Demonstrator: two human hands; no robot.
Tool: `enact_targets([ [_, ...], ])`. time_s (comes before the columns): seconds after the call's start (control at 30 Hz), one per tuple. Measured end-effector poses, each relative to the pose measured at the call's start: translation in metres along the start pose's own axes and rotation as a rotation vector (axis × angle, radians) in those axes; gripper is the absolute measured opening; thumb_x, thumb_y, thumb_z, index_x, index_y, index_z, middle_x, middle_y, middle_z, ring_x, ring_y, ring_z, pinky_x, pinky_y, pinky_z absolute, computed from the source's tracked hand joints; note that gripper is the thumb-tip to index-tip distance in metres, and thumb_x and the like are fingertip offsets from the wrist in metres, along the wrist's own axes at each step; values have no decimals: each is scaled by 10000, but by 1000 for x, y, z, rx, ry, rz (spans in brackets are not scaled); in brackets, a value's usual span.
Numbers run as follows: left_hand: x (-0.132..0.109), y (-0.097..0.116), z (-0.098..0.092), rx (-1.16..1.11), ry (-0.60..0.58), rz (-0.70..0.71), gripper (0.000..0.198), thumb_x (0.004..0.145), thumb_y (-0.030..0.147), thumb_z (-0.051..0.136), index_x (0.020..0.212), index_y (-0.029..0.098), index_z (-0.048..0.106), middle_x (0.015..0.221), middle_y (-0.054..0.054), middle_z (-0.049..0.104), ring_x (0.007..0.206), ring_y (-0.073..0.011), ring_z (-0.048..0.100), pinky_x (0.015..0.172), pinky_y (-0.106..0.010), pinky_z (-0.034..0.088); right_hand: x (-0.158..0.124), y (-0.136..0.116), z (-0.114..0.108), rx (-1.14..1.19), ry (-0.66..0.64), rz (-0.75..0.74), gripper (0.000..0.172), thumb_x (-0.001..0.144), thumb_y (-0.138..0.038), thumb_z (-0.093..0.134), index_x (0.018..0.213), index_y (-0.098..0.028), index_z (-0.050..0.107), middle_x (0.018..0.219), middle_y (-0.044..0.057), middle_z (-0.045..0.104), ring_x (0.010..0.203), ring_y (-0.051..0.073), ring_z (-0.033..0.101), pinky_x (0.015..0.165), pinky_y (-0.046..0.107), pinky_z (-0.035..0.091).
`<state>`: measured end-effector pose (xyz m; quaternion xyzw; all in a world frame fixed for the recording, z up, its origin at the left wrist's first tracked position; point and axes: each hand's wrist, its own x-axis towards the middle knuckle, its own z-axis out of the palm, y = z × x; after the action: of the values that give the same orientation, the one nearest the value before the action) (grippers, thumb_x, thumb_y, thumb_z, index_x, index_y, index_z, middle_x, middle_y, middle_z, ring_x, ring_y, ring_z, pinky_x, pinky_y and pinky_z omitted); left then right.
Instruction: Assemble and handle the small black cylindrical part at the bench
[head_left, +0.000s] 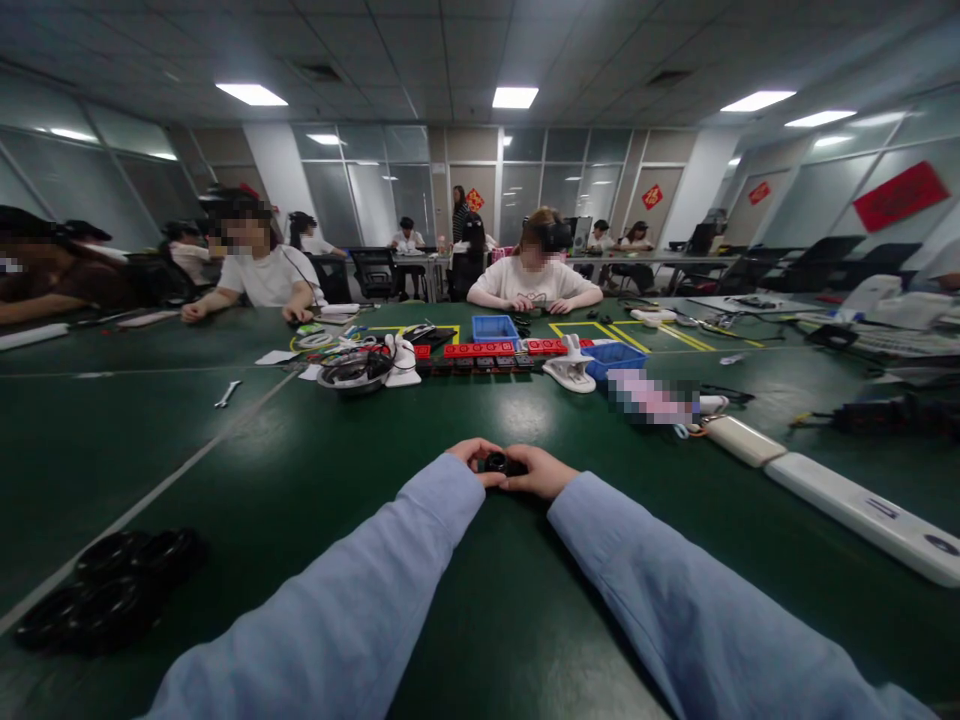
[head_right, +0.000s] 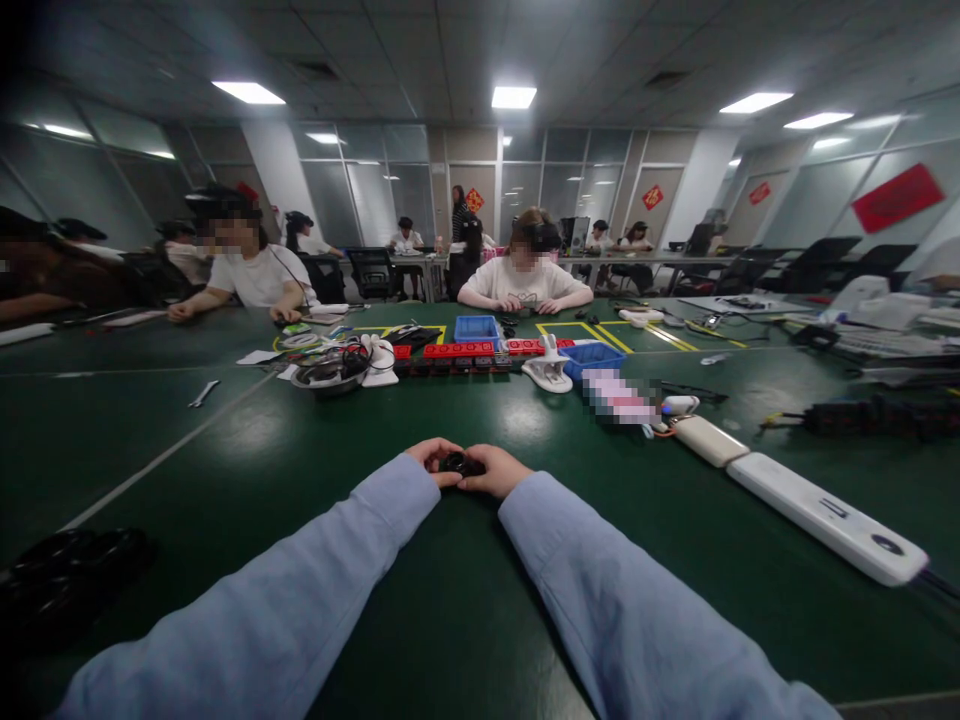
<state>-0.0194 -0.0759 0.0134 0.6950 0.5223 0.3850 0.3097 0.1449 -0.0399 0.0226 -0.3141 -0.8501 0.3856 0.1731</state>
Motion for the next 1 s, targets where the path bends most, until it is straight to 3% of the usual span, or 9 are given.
enact_targets([
  [0.13,-4,10,4,72,84,-53,403,509,286,667,876,154,566,722,-6,542,488,-54,368,455,-192,308,0,-2,4,-139,63,41,310,588,-337,596,803,-129,511,648,-11,489,582,94,433,506,201,317],
  [0.27,-5,16,10,194,239,-104,387,500,296,668,832,130,558,788,-44,537,632,-114,485,566,-237,390,-1,-14,17,-436,274,166,303,602,-402,561,758,-149,502,680,21,514,598,121,451,502,219,297],
  [0.37,-3,11,11,168,249,-67,372,508,275,666,831,131,552,830,-55,538,696,-131,507,613,-250,406,-2,-21,22,-593,347,235,280,640,-405,520,763,-154,520,723,53,536,648,151,478,543,246,310],
  [0.47,-1,4,8,56,178,-42,378,508,240,670,851,136,552,789,-34,548,630,-102,487,564,-225,388,-4,-21,19,-552,315,162,380,623,-459,534,845,-151,533,801,70,542,731,170,488,606,264,336],
  [0.57,0,1,3,-57,51,-29,373,514,212,666,863,133,562,680,3,539,497,-53,388,476,-192,325,-6,-14,9,-369,175,2,460,589,-433,587,959,-166,521,858,51,542,776,161,488,642,258,353],
  [0.67,-1,2,-2,-134,-54,-18,371,504,205,669,852,120,572,609,23,515,450,-34,313,441,-181,274,-7,-7,2,-174,5,-43,412,597,-318,608,969,-158,530,817,25,555,723,134,501,617,239,366],
  [0.73,-1,3,-4,-159,-92,-24,379,494,208,674,849,117,575,590,28,504,446,-32,301,438,-181,263,-6,-5,-1,-106,-42,-11,371,599,-273,606,937,-133,543,766,17,556,677,123,501,592,232,369],
  [1.0,-4,9,-5,-20,-54,-40,390,491,215,679,861,130,590,643,5,499,519,-63,357,511,-204,319,-6,-10,-1,-73,-30,26,295,578,-256,619,833,-119,567,712,4,539,660,119,490,594,233,368],
])
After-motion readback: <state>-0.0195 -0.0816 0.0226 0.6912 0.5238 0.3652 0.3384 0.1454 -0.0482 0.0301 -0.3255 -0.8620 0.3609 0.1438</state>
